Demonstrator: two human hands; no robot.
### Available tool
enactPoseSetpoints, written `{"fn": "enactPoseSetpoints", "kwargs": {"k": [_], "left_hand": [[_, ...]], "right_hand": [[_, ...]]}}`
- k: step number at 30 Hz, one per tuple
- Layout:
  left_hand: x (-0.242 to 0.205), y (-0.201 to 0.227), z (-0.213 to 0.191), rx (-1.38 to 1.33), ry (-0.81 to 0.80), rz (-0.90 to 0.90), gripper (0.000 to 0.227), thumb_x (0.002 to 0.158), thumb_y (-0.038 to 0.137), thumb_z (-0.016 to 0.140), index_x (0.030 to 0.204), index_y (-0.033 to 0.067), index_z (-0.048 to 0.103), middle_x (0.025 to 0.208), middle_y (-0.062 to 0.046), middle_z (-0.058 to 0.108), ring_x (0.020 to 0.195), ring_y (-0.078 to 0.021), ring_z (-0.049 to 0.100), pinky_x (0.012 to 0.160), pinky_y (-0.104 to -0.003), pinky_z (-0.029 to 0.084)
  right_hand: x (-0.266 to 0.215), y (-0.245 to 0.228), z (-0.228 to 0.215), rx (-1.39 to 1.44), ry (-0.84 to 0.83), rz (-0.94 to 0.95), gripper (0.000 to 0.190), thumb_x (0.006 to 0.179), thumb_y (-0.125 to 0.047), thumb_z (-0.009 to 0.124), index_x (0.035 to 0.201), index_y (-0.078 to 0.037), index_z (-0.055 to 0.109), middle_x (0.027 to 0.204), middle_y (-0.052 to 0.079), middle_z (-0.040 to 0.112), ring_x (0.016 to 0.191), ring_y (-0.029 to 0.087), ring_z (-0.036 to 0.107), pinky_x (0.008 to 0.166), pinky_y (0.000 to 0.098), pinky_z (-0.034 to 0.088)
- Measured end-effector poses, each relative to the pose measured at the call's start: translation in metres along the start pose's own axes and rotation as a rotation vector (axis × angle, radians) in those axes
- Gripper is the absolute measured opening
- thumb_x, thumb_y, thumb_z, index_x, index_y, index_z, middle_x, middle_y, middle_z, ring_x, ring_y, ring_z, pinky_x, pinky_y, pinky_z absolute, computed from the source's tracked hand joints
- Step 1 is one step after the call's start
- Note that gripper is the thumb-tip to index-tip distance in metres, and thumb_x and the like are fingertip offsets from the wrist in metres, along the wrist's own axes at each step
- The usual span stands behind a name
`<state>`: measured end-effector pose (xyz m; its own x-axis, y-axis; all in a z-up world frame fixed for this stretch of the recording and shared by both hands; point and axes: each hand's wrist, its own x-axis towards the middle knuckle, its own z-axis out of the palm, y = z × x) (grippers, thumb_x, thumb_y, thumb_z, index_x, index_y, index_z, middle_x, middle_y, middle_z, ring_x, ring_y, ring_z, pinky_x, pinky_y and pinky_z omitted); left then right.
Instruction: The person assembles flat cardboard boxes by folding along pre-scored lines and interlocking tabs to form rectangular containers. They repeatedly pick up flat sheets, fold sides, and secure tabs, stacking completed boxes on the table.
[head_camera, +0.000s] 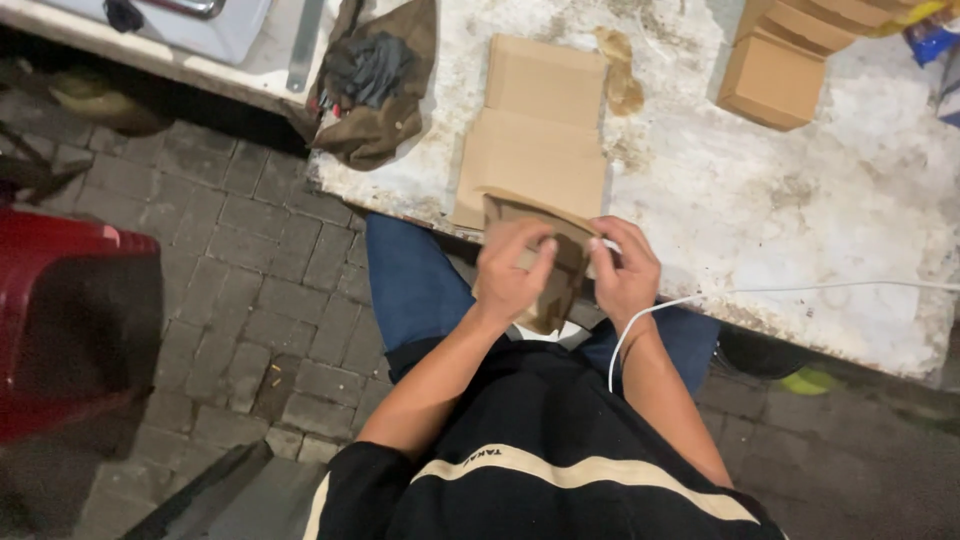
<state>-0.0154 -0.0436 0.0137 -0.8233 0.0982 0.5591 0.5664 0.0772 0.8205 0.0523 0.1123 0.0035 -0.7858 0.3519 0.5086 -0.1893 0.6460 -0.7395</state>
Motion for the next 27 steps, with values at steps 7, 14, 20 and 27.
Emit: {"fn": "enactPoseSetpoints", "kwargs": {"k": [7,14,20,27], "left_hand": [[0.011,-0.037,-0.021,0.01,0.077,-0.2,0.047,0.09,0.017,0.076,0.129,0.0028,0.055,0.122,-0.022,0.059,0.107,-0.0401,0.063,0.082,-0.043,0.058],[0.018,-0.026,-0.005,-0.092,-0.076,-0.257,0.017,0.086,0.009,0.074,0.103,0.0106,0.077,0.088,-0.012,0.076,0.082,-0.0257,0.074,0.064,-0.032,0.059],[0.009,0.019,0.016,-0.096,-0.099,-0.186,0.011,0.082,0.007,0.076,0.092,0.0127,0.076,0.083,-0.007,0.076,0.077,-0.0243,0.074,0.063,-0.03,0.06],[0.008,0.031,0.026,-0.089,-0.181,-0.116,0.004,0.085,0.007,0.076,0.087,0.0106,0.075,0.088,-0.005,0.076,0.08,-0.0221,0.073,0.072,-0.032,0.059]], "right_hand": [[0.002,0.026,-0.024,0.251,0.067,0.07,0.015,0.1,0.001,0.057,0.111,0.008,0.064,0.109,0.022,0.064,0.101,0.028,0.062,0.086,0.0407,0.053],[0.004,0.027,-0.029,0.185,0.297,0.176,0.02,0.1,-0.006,0.064,0.115,-0.005,0.05,0.118,0.008,0.052,0.109,0.019,0.054,0.094,0.0356,0.048],[-0.008,0.0,-0.006,0.78,0.125,0.686,0.014,0.101,-0.021,0.054,0.101,-0.007,0.055,0.076,0.006,0.058,0.065,0.012,0.055,0.056,0.0226,0.047],[0.001,-0.018,-0.016,0.622,0.093,0.704,0.013,0.087,-0.009,0.074,0.083,-0.006,0.062,0.059,0.005,0.06,0.055,0.009,0.052,0.053,0.0188,0.043]]}}
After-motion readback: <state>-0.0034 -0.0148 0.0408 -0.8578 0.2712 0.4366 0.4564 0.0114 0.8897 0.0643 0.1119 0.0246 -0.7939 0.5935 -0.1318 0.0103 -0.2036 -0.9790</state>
